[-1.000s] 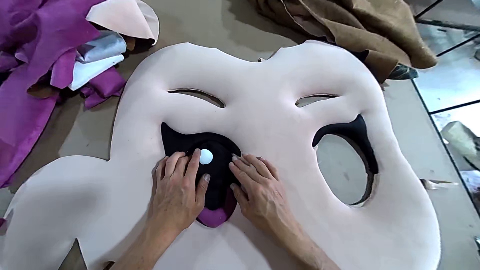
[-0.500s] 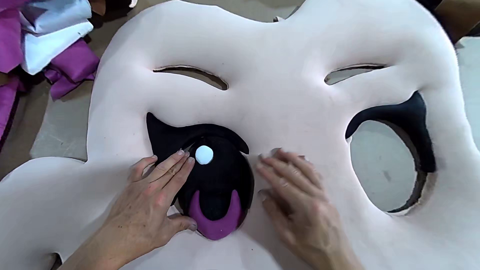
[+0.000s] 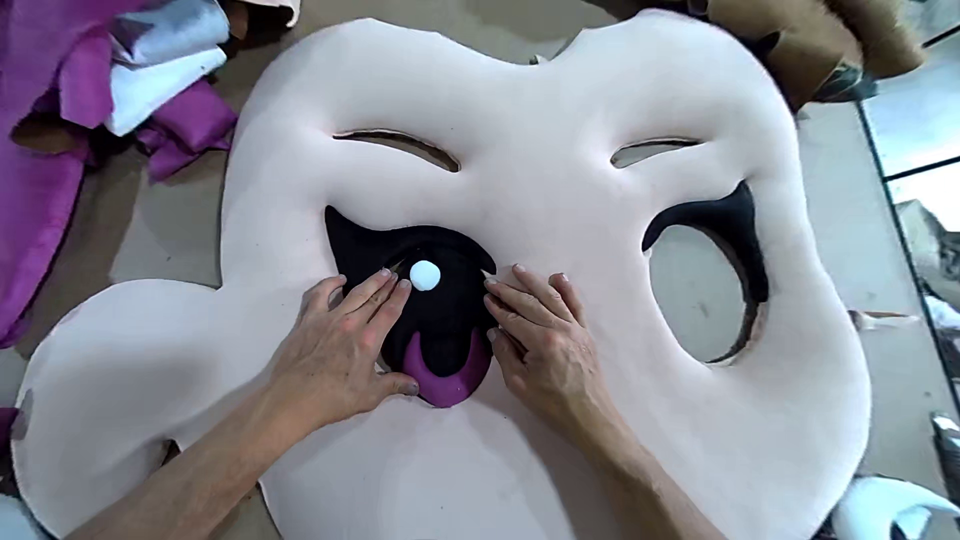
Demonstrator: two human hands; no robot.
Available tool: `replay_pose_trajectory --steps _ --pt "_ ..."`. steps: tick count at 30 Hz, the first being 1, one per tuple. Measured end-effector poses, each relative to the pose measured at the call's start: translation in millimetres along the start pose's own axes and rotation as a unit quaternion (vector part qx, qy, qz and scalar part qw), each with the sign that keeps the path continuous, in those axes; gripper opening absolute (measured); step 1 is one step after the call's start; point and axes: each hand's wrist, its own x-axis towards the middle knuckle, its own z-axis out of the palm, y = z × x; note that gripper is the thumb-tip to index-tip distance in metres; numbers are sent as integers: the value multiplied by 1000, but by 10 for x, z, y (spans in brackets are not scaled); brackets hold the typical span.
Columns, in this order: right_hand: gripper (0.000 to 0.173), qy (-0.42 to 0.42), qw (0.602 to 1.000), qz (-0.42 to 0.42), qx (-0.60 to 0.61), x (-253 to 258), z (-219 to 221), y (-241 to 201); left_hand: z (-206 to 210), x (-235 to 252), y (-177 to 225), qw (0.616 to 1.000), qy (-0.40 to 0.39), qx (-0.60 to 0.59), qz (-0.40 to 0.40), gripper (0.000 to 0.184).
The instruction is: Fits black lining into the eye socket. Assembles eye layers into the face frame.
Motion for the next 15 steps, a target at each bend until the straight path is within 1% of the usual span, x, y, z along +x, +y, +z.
replay_pose_trajectory --steps 2,6,9,11,13,15 --pt "36 5 1000 -11 9 -95 -22 -20 -60 4 -75 1000 -14 -20 18 103" --pt "44 -46 997 -29 -49 -341 -66 -58 -6 40 -113 999 26 -8 22 96" --pt "50 -60 996 -11 -64 -369 11 -126 62 51 -96 1000 22 6 20 94" --pt "52 -62 996 -8 -66 -342 40 -143 75 66 -96 1000 19 12 21 96" --pt "51 -44 998 -7 -33 -330 41 -116 37 70 -116 1000 11 9 23 100" --pt "44 19 998 31 58 -397 -14 -67 -19 48 -113 1000 4 -6 30 103"
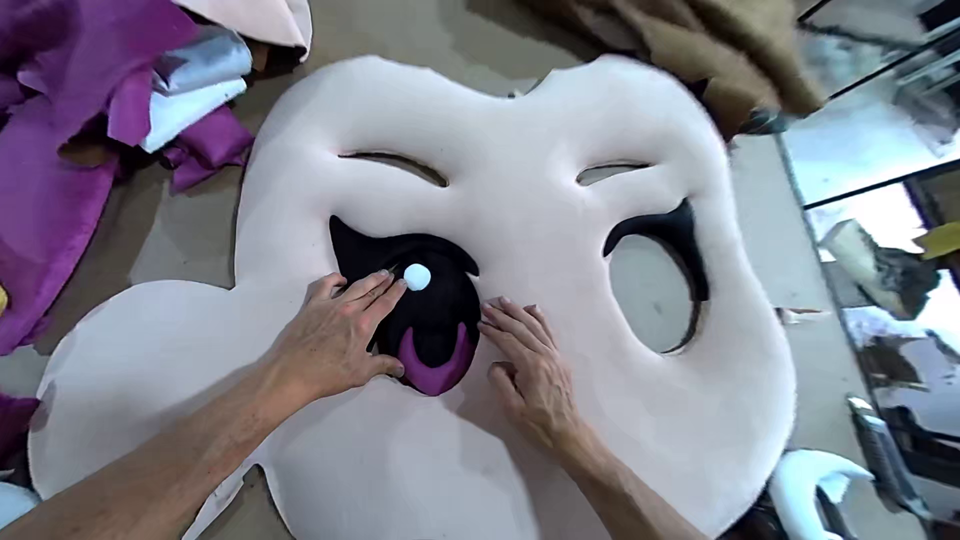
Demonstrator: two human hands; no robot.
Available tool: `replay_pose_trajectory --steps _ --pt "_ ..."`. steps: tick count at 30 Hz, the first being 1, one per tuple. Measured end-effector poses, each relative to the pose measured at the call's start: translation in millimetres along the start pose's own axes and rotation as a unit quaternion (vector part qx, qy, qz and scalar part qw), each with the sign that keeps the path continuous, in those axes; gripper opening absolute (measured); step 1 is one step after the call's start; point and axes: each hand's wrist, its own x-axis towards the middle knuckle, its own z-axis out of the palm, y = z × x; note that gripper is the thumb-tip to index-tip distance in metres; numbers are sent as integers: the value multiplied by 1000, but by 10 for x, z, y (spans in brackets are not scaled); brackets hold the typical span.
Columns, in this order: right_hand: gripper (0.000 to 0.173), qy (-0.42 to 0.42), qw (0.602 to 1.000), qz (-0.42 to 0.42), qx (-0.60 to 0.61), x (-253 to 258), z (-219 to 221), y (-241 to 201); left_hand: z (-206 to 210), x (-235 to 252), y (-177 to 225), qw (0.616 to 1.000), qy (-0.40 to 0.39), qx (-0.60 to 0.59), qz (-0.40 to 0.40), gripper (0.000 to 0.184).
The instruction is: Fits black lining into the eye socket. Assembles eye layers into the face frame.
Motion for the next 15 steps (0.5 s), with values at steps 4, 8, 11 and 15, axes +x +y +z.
replay_pose_trajectory --steps 4,8,11,15 --pt "41 82 993 77 48 -233 -115 34 -25 -280 -21 998 43 -50 -19 79" --pt "44 3 1000 9 -14 -421 -153 35 150 -685 171 994 80 -60 -45 51" --pt "44 -57 997 -39 -29 -399 -235 132 159 -785 405 989 93 -69 -95 51" --pt "43 -53 996 -74 -27 -200 -272 219 -11 -603 842 929 103 -262 -241 55"
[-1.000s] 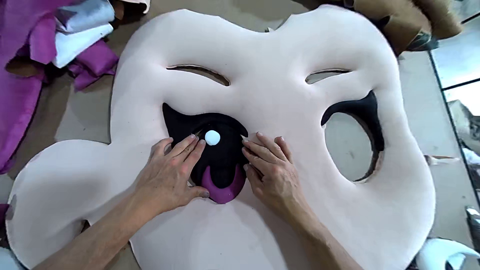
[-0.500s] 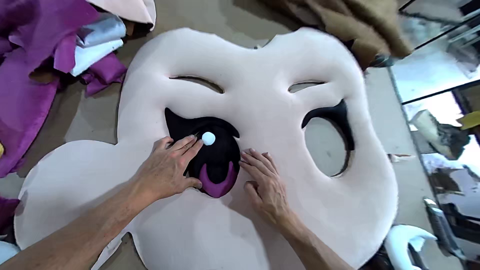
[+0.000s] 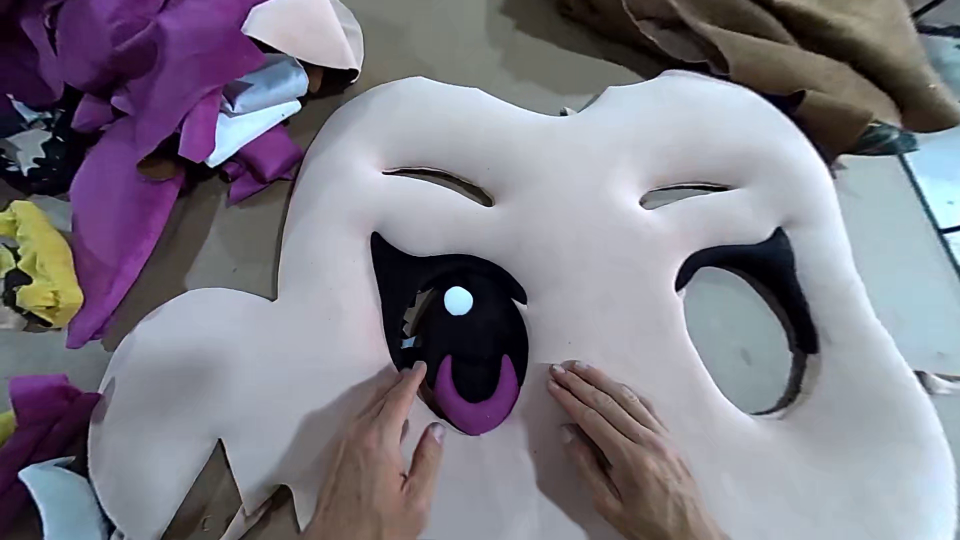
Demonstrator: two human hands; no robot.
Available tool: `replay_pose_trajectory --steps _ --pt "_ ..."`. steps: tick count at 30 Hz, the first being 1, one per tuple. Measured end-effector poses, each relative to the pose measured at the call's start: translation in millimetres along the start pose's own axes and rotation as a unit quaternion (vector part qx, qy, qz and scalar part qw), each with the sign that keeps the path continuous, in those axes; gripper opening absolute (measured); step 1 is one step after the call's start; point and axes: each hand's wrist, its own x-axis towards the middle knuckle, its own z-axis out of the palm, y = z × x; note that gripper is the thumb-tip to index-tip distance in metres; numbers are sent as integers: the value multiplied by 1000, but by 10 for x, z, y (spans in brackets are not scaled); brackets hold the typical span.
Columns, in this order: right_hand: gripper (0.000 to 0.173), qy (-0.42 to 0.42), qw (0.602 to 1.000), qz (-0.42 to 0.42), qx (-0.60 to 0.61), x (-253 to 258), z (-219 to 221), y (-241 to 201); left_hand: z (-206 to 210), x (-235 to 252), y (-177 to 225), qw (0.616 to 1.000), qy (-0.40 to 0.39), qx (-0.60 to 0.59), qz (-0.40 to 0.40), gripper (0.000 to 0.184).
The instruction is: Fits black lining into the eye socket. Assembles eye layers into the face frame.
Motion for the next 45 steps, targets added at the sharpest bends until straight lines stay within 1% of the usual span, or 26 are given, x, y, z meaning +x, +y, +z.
replay_pose_trajectory --steps 1,2,3,4,5,6,9,11,13,14,15,17,18,19,21,23,24,26,30,32,36,40,41,43,44,45 --pt "42 8 1000 1 14 105 9 -7 -11 37 86 999 -15 -37 -34 55" --pt "41 17 999 2 31 221 35 -9 -24 95 105 999 -5 -16 -29 51" --pt "39 26 999 3 46 342 78 5 -41 182 51 998 34 56 9 44" --pt "38 37 998 2 58 446 135 26 -82 283 -53 988 68 130 53 40" --pt "36 51 997 4 61 531 190 40 -146 393 -174 974 82 186 98 38" --pt "34 63 996 7 62 596 228 51 -208 491 -287 963 71 219 140 37" --pt "31 93 992 17 84 604 249 55 -288 616 -511 929 -27 273 248 39" --pt "29 142 984 40 102 545 214 67 -273 652 -591 924 -57 265 271 42" --pt "29 177 977 68 100 477 182 59 -260 675 -570 941 -39 228 247 41" --pt "29 179 976 76 97 448 172 48 -251 696 -540 946 -25 218 237 42" --pt "29 180 975 78 101 430 171 44 -249 735 -507 945 -27 224 235 51" --pt "28 182 970 87 136 431 157 80 -242 841 -487 934 -54 250 251 75" --pt "28 178 965 98 164 449 129 127 -239 899 -497 925 -66 261 266 82" --pt "27 173 960 113 190 490 96 200 -236 969 -509 916 -74 270 288 84" --pt "24 158 948 141 236 592 22 364 -209 1102 -531 897 -90 272 338 79" --pt "23 161 927 166 295 670 -15 462 -160 1213 -582 884 -97 245 385 71" --pt "23 162 921 168 311 695 -13 462 -145 1259 -621 879 -95 232 407 69" --pt "27 145 925 152 317 711 21 408 -120 1331 -675 864 -89 227 441 65" --pt "30 134 904 130 384 787 130 255 -107 1378 -672 858 -105 223 451 64" --pt "30 138 895 119 408 850 194 178 -87 1393 -658 857 -99 218 456 63" --pt "31 144 913 110 366 905 276 42 -97 1347 -660 865 -82 204 451 63" --pt "32 137 929 51 341 986 282 201 -81 1472 -548 859 -67 227 455 61" --pt "31 131 932 47 334 989 288 184 -118 1475 -507 858 -93 233 448 64" --pt "26 121 937 55 323 905 291 114 -221 1397 -381 853 -171 243 428 72" --pt "25 127 937 58 319 932 306 115 -372 1442 -315 855 -194 243 414 70" --pt "24 134 934 59 325 958 315 134 -608 1475 -259 873 -182 222 394 62"
